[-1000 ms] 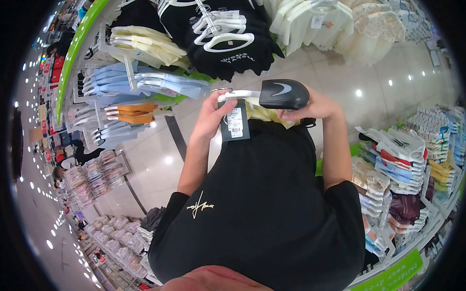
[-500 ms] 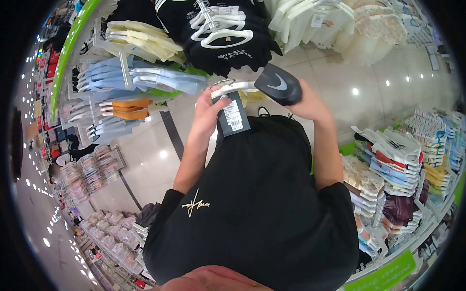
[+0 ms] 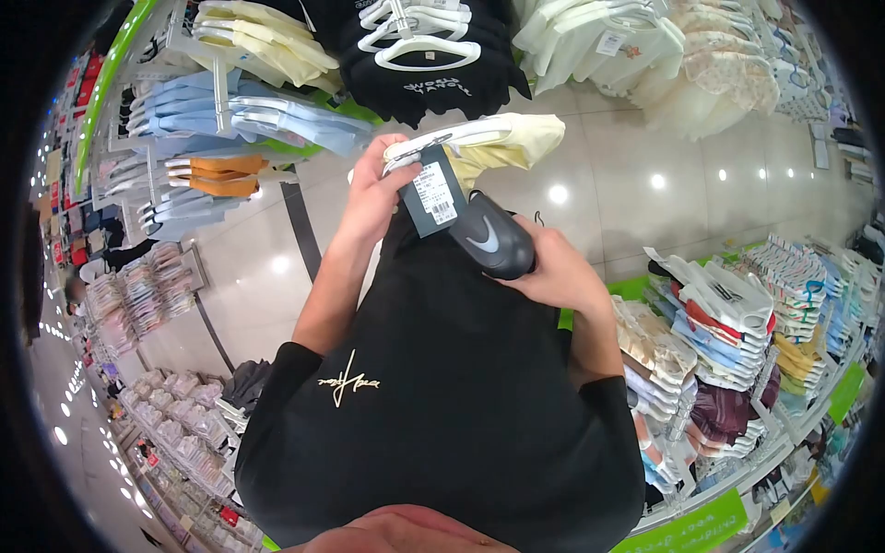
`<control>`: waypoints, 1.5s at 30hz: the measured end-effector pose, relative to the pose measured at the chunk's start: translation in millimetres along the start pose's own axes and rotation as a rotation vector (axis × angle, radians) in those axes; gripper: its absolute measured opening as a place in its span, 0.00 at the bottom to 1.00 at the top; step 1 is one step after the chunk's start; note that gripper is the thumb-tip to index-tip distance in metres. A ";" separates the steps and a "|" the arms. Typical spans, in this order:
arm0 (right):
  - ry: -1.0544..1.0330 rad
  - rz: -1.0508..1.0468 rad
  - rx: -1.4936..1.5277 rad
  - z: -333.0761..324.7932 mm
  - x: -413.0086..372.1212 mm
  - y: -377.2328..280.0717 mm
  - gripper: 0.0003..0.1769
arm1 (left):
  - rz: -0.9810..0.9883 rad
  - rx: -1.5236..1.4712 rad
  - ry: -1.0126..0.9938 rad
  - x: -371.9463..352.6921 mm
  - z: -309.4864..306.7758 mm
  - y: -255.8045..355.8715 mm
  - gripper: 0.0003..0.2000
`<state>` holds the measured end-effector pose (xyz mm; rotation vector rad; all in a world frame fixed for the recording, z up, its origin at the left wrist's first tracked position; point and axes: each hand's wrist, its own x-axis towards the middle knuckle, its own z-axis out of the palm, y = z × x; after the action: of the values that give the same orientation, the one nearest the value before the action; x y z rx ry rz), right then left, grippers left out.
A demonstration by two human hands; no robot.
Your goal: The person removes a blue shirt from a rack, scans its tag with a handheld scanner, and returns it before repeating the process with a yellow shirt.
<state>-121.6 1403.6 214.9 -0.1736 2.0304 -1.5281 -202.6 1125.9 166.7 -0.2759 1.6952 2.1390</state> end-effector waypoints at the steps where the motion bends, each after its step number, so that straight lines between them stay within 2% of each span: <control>1: -0.006 -0.022 0.000 -0.2 -1.8 1.0 0.34 | -0.004 0.036 0.006 -0.2 0.0 1.2 0.15; 3: -0.018 -0.071 0.004 1.7 -6.8 1.8 0.31 | 0.046 -0.007 0.003 2.3 0.7 -0.9 0.16; 6: -0.010 -0.063 0.316 7.2 -11.0 6.7 0.26 | 0.167 -0.035 -0.007 11.6 -3.3 -12.9 0.18; 9: -0.102 0.140 0.456 4.9 -14.9 -5.4 0.22 | 0.169 -0.005 -0.004 15.5 -8.2 -18.7 0.19; 12: -0.045 0.127 0.408 15.9 -8.9 -19.6 0.17 | 0.200 0.022 0.022 18.4 -7.1 -18.8 0.18; 15: 0.056 0.179 0.252 23.9 -1.2 -16.9 0.22 | 0.184 0.023 0.062 21.0 -7.8 -20.7 0.17; 18: 0.038 0.152 0.216 21.3 0.5 -19.5 0.24 | 0.179 0.035 0.075 22.3 -11.1 -22.4 0.17; 45: 0.008 0.120 0.131 26.4 -2.5 -18.4 0.24 | 0.179 -0.004 0.088 24.9 -12.0 -29.0 0.16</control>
<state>-110.2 1376.5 228.2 0.0065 1.9031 -1.5816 -213.9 1124.3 128.3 -0.2298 1.8267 2.2884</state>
